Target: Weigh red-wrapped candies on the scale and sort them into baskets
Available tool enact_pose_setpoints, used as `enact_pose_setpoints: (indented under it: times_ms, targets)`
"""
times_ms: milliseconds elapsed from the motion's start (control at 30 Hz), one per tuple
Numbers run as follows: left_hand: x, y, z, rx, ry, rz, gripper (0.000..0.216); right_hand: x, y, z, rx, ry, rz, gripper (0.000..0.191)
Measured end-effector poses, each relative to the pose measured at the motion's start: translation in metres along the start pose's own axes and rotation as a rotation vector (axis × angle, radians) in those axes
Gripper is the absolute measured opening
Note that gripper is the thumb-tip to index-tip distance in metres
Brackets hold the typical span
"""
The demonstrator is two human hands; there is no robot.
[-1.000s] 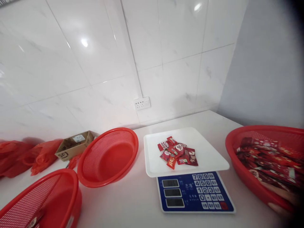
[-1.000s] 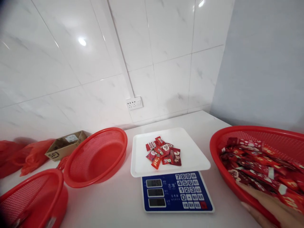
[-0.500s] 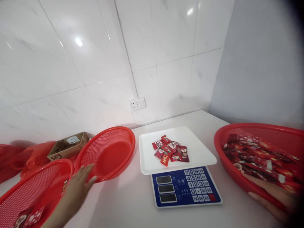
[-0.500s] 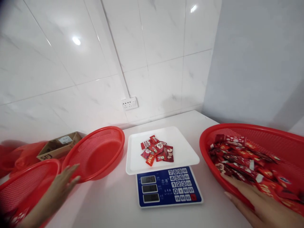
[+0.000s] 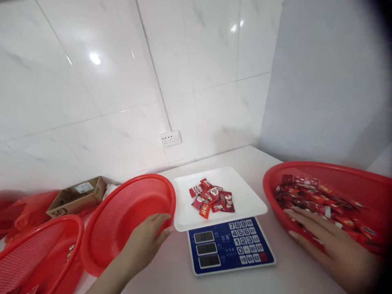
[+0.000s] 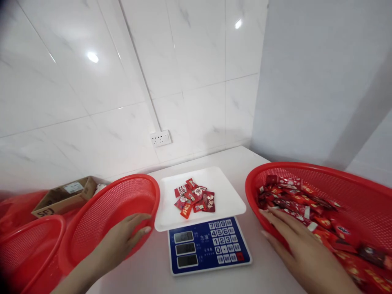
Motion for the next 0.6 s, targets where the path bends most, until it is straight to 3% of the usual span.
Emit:
enact_pose_setpoints:
  times_ms: [133,233,400,600]
  targets:
    - [0.017,0.033,0.061,0.208,-0.041,0.024,0.041,0.007,0.037,-0.079,-0.189,0.142,-0.214,0.046]
    - [0.034,0.058,0.089,0.237,0.081,0.053,0.049,0.016,0.048,-0.114,-0.237,0.195,-0.260,0.043]
    - [0.049,0.080,0.097,0.225,0.154,0.064,0.044,0.023,0.051,-0.120,-0.205,0.252,-0.242,0.042]
    - [0.051,0.083,0.092,0.250,0.095,0.050,0.029,0.038,0.070,-0.130,-0.205,0.224,-0.351,0.044]
Point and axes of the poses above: each hand's wrist, its own y-axis towards the middle knuckle, its own x-axis out of the palm, z = x × y, the point moved 7 cm from there along y, towards the middle knuckle, and after that the axes turned 5 degrees about -x, right-handed, at the moved point
